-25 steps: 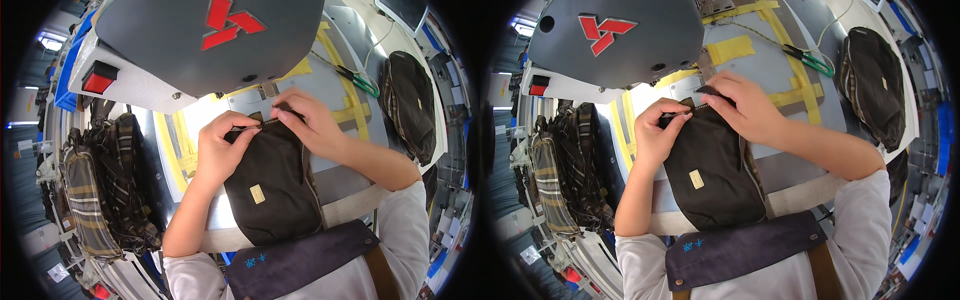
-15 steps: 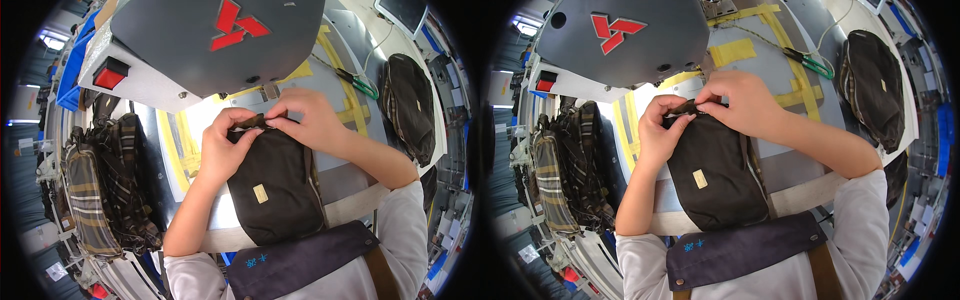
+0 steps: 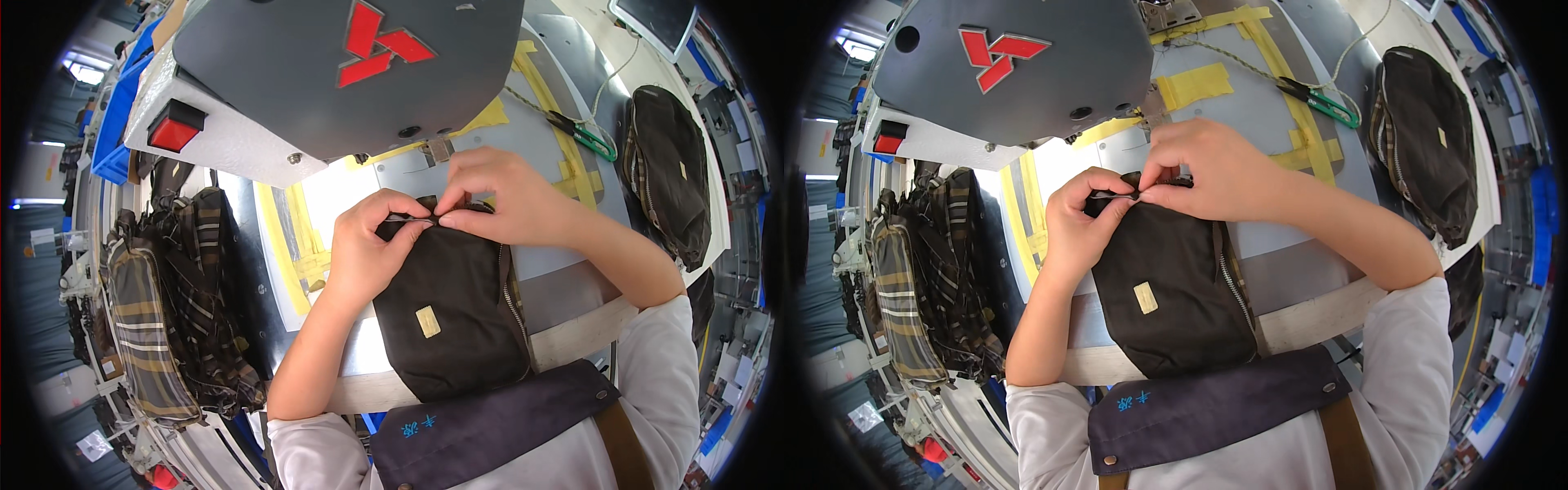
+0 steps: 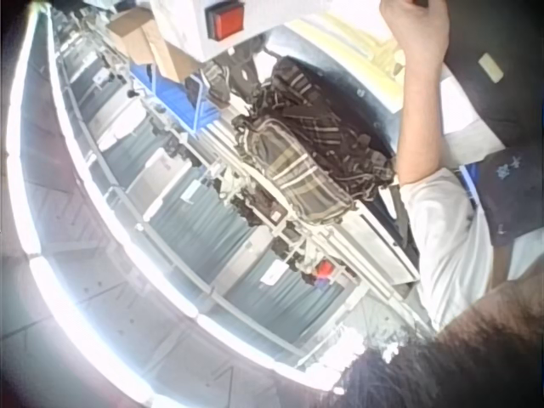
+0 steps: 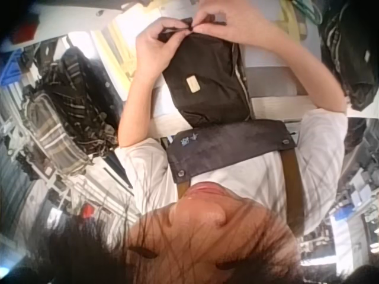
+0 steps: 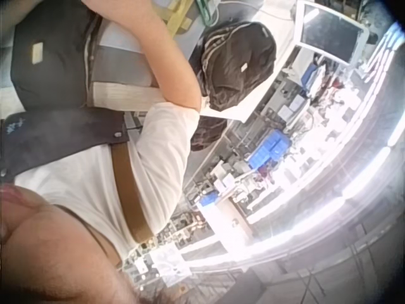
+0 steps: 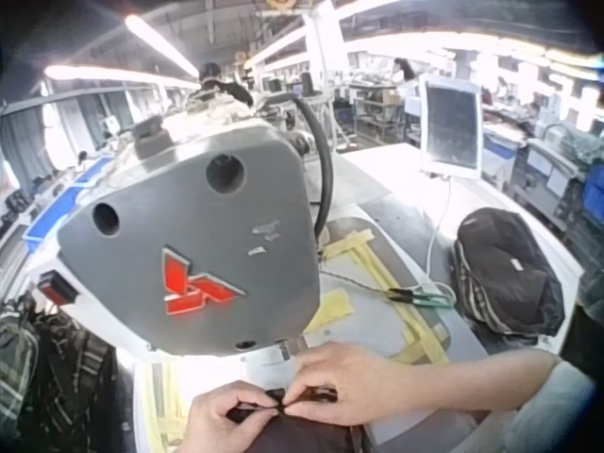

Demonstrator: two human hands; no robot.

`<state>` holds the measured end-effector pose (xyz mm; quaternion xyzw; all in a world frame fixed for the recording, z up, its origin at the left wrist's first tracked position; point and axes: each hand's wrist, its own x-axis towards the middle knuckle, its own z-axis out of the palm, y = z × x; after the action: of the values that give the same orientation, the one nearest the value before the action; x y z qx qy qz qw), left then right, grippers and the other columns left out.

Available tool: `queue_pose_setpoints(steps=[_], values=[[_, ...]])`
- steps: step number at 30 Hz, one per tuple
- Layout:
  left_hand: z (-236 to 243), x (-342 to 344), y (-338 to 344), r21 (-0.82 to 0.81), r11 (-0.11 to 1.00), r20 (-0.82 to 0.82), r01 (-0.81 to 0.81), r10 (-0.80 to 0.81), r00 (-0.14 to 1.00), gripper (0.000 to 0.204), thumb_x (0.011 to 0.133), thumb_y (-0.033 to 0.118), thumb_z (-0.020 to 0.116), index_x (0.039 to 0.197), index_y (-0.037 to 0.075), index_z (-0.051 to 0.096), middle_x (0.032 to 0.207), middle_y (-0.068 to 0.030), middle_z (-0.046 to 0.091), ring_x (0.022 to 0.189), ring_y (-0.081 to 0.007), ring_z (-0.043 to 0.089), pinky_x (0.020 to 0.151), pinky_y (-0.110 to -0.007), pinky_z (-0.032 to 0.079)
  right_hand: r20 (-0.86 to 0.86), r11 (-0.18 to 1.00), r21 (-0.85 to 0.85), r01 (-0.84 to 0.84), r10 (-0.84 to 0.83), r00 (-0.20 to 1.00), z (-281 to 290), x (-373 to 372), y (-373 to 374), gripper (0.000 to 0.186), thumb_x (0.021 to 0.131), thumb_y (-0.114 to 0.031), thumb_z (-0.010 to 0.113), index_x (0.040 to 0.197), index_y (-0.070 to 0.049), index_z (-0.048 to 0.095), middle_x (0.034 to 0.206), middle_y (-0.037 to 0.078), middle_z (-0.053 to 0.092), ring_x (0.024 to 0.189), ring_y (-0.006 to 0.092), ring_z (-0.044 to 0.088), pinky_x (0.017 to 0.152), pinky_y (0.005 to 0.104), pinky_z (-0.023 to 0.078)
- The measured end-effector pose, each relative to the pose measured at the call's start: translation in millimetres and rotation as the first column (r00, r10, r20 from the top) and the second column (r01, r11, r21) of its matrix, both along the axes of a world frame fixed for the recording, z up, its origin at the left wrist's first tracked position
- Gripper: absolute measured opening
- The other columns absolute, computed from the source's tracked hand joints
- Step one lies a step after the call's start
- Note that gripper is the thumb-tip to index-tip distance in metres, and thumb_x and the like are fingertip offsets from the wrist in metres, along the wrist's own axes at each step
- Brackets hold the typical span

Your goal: The person aligns the zipper of a dark fabric bag under a sewing machine and sews along the zipper line. They repeat this process on multiple bags, handling each one individually and moving finished items aside.

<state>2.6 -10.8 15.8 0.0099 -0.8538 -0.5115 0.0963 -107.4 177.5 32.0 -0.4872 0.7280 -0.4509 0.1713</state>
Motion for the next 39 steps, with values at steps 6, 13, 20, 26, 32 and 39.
queue_pose_setpoints(steps=[6, 13, 20, 26, 32, 39], values=[[-2.2, 1.0, -2.0, 0.018, 0.998, -0.034, 0.061, -0.060, 0.998, 0.012, 0.077, 0.000, 0.074, 0.086, 0.003, 0.066, 0.085, -0.0056, 0.068, 0.079, -0.0170, 0.066, 0.072, -0.028, 0.051, 0.265, 0.967, 0.248, 0.051, -0.118, 0.957, 1.6, -1.2, -8.2, 0.016, 0.089, -0.019, 0.065, 0.094, -0.004, 0.065, 0.084, -0.001, 0.063, 0.077, 0.0091, 0.056, 0.071, 0.0271, 0.045], [0.3, -3.6, -1.8, 0.127, 0.991, 0.208, -0.045, 0.018, 0.978, 0.012, 0.080, 0.004, 0.074, 0.085, 0.000, 0.064, 0.081, -0.0043, 0.067, 0.077, -0.0113, 0.062, 0.074, -0.025, 0.049, 0.411, 0.988, 0.153, 0.015, -0.078, 0.908, -7.4, -1.8, -2.9, 0.016, 0.088, -0.016, 0.067, 0.094, -0.002, 0.064, 0.087, 0.001, 0.060, 0.076, 0.0075, 0.054, 0.069, 0.0256, 0.044], [-4.0, -3.8, -3.1, 0.205, 0.978, 0.201, -0.037, -0.005, 0.980, 0.013, 0.079, 0.004, 0.075, 0.087, 0.003, 0.065, 0.084, -0.0033, 0.067, 0.076, -0.0114, 0.061, 0.072, -0.025, 0.049, 0.411, 0.989, 0.108, 0.105, -0.140, 0.901, -18.2, 7.8, -1.0, 0.008, 0.088, -0.007, 0.066, 0.091, 0.000, 0.064, 0.090, 0.002, 0.058, 0.076, 0.0072, 0.053, 0.067, 0.0245, 0.044], [-8.8, -2.2, 4.8, -0.306, 0.950, -0.305, -0.057, -0.041, 0.952, 0.019, 0.073, 0.004, 0.077, 0.087, 0.010, 0.067, 0.100, -0.0047, 0.066, 0.079, -0.0209, 0.065, 0.065, -0.029, 0.053, 0.443, 0.968, 0.155, 0.198, -0.247, 0.862, -19.6, 8.5, -5.3, 0.009, 0.089, -0.008, 0.065, 0.090, 0.001, 0.064, 0.082, 0.001, 0.058, 0.073, 0.0059, 0.053, 0.064, 0.0245, 0.044], [-4.1, -4.7, 4.5, -0.311, 0.949, -0.321, -0.054, -0.051, 0.946, 0.018, 0.074, 0.004, 0.077, 0.089, 0.009, 0.067, 0.103, -0.0059, 0.067, 0.081, -0.0214, 0.066, 0.069, -0.030, 0.054, 0.321, 0.968, 0.087, 0.235, -0.251, 0.913, -22.4, 11.4, -5.0, 0.012, 0.084, -0.012, 0.068, 0.087, 0.000, 0.066, 0.079, 0.007, 0.062, 0.071, 0.0163, 0.058, 0.063, 0.0300, 0.046], [-1.5, -6.1, -4.6, 0.266, 0.963, 0.287, -0.029, -0.051, 0.957, 0.012, 0.082, 0.007, 0.073, 0.090, 0.001, 0.066, 0.085, -0.0052, 0.069, 0.078, -0.0114, 0.062, 0.074, -0.025, 0.050, 0.066, 0.987, -0.040, 0.155, -0.152, 0.986, -18.4, 14.7, -3.1, 0.011, 0.082, -0.013, 0.069, 0.084, -0.002, 0.067, 0.076, 0.009, 0.062, 0.068, 0.0231, 0.058, 0.061, 0.0342, 0.046]])
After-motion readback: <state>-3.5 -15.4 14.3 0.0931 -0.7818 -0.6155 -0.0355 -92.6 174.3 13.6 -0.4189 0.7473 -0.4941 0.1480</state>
